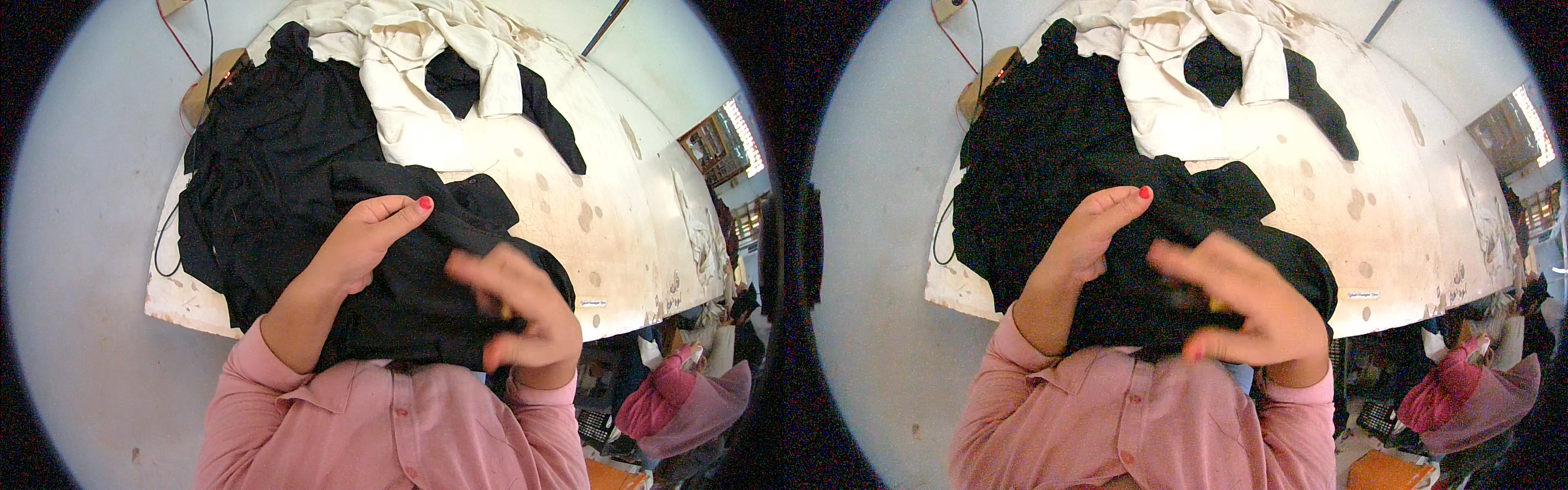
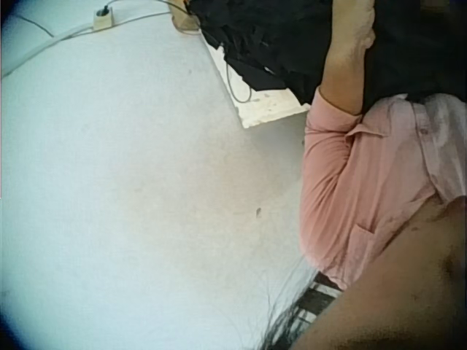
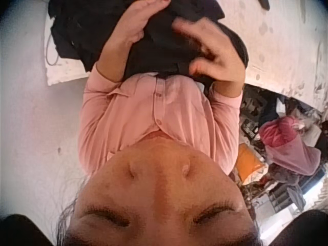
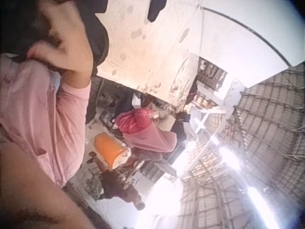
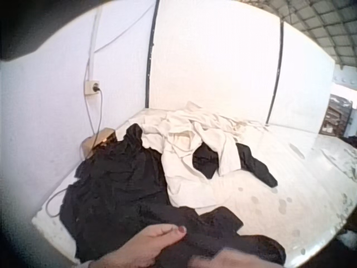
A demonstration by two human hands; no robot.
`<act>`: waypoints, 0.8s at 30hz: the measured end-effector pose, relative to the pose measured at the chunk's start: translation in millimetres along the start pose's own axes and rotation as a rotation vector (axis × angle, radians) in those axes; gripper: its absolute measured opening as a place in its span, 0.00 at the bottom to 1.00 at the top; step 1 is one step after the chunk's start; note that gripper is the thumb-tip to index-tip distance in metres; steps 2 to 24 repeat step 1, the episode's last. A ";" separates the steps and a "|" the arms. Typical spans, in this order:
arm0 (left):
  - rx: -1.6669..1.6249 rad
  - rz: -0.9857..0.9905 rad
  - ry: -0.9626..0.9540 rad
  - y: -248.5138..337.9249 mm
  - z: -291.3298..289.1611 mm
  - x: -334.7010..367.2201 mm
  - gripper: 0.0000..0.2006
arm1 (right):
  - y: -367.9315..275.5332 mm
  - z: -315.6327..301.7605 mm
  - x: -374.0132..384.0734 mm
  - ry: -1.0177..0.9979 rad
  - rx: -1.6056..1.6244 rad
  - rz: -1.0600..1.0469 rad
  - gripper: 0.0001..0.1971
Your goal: The person uses a small blade to trim loose threads from a black garment laid on a white table. They repeatedly lift, turn, and reposition the garment to access different areas, then cut visible threads with the blade.
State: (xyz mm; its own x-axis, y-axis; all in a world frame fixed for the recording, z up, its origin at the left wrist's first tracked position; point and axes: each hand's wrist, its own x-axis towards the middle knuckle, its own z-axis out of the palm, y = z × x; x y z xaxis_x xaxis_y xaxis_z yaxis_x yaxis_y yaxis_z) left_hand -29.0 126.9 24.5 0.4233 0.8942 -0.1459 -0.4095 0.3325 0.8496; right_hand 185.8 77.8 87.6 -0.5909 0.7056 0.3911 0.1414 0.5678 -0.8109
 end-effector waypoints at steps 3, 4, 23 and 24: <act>-0.001 0.000 0.003 -0.5 -0.1 -0.6 0.14 | 0.2 0.1 -0.1 -0.003 0.002 0.000 0.31; -0.001 0.000 0.003 -0.5 -0.1 -0.6 0.14 | 0.2 0.1 -0.1 -0.003 0.002 0.000 0.31; -0.001 0.000 0.003 -0.5 -0.1 -0.6 0.14 | 0.2 0.1 -0.1 -0.003 0.002 0.000 0.31; -0.001 0.000 0.003 -0.5 -0.1 -0.6 0.14 | 0.2 0.1 -0.1 -0.003 0.002 0.000 0.31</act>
